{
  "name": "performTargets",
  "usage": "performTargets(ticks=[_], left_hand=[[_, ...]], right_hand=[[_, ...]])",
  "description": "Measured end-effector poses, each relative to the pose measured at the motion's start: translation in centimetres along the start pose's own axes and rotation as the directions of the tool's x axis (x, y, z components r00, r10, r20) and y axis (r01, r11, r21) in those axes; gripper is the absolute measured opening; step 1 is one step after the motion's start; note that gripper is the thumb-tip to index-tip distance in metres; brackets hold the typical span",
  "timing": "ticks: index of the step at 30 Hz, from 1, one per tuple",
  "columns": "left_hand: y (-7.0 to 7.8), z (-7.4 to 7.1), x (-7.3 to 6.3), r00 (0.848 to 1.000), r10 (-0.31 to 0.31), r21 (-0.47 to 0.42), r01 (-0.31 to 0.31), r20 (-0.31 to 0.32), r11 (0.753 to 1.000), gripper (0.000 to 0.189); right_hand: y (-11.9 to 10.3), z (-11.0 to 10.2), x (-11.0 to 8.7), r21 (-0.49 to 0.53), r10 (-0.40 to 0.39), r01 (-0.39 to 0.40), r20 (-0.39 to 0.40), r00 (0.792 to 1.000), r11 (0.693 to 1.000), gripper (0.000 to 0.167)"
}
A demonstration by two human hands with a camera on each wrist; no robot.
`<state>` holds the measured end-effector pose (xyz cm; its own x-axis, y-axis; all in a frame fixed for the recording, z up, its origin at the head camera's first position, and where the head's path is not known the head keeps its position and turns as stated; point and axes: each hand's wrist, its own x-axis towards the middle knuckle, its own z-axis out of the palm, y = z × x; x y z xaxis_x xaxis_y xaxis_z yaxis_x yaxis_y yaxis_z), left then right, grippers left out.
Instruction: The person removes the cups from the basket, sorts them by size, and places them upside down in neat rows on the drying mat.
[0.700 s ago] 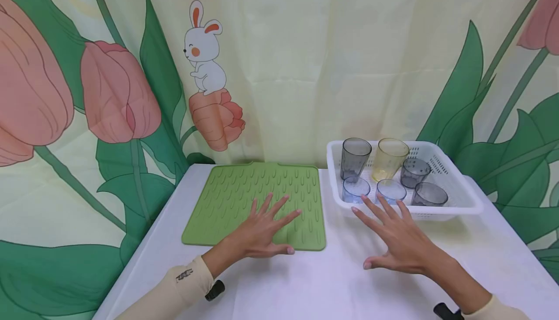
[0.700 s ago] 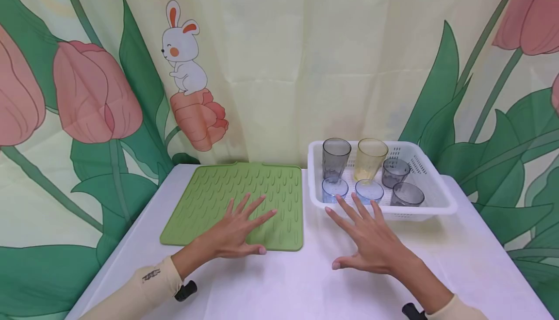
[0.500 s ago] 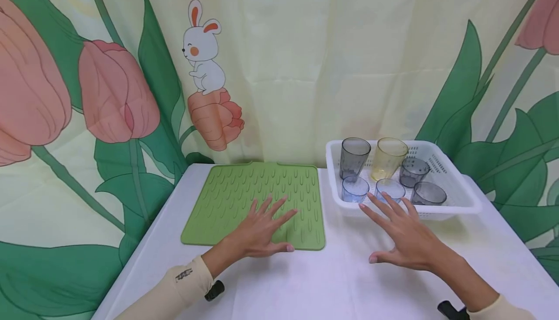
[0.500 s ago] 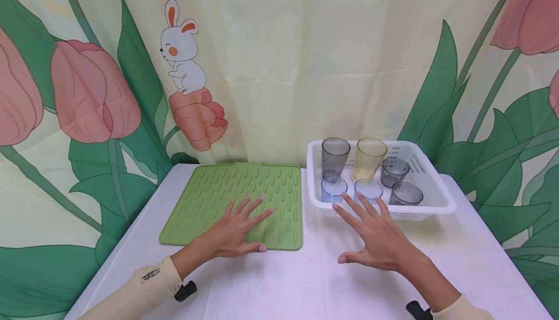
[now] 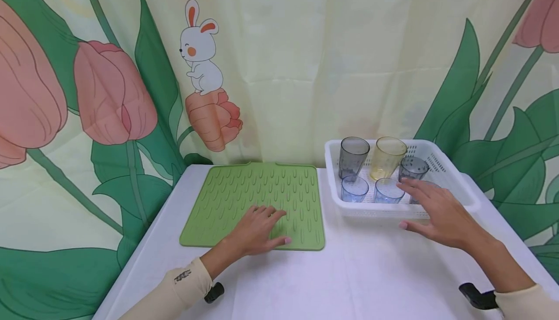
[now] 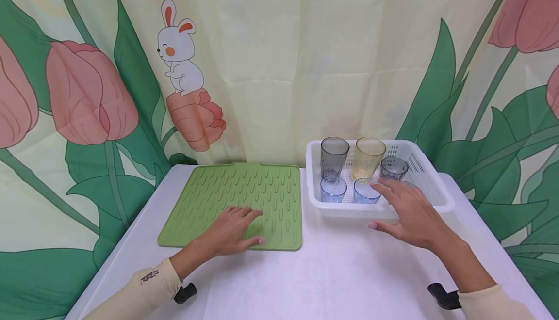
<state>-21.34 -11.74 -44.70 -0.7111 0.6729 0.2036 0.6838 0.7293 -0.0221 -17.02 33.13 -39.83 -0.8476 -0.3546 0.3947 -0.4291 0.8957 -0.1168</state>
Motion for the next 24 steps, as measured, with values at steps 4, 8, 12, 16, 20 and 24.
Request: performTargets(ticks=[4, 8, 12, 16, 20, 24], left_hand=[[0.0, 0.0, 0.0, 1.0, -0.012, -0.005, 0.012, 0.014, 1.0, 0.064], [-0.1, 0.2, -0.1, 0.999, -0.03, -0.038, 0.031, 0.041, 0.999, 0.061], [-0.1, 0.1, -0.1, 0.997, -0.04, -0.066, 0.044, 0.062, 0.997, 0.06], [-0.1, 0.1, 0.0, 0.998, -0.036, -0.064, 0.039, 0.056, 0.997, 0.059], [-0.1, 0.3, 0.0, 0.998, -0.03, -0.057, 0.033, 0.052, 0.998, 0.058], [-0.1, 0.4, 0.0, 0.998, -0.026, -0.063, 0.029, 0.055, 0.998, 0.057]], right_hand=[[1.7, -0.8, 0.3, -0.031, 0.082, -0.081, 0.015, 0.997, 0.996, 0.083], [3.2, -1.5, 0.9, -0.046, 0.159, -0.156, 0.069, 0.985, 0.987, 0.076], [4.7, -2.0, 1.8, -0.023, 0.222, -0.221, 0.14, 0.965, 0.975, 0.072], [6.3, -2.2, 2.6, -0.002, 0.289, -0.296, 0.23, 0.929, 0.955, 0.076], [7.6, -2.0, 3.1, 0.0, 0.331, -0.345, 0.286, 0.899, 0.939, 0.083], [8.4, -1.5, 3.2, -0.015, 0.34, -0.356, 0.334, 0.879, 0.934, 0.087]])
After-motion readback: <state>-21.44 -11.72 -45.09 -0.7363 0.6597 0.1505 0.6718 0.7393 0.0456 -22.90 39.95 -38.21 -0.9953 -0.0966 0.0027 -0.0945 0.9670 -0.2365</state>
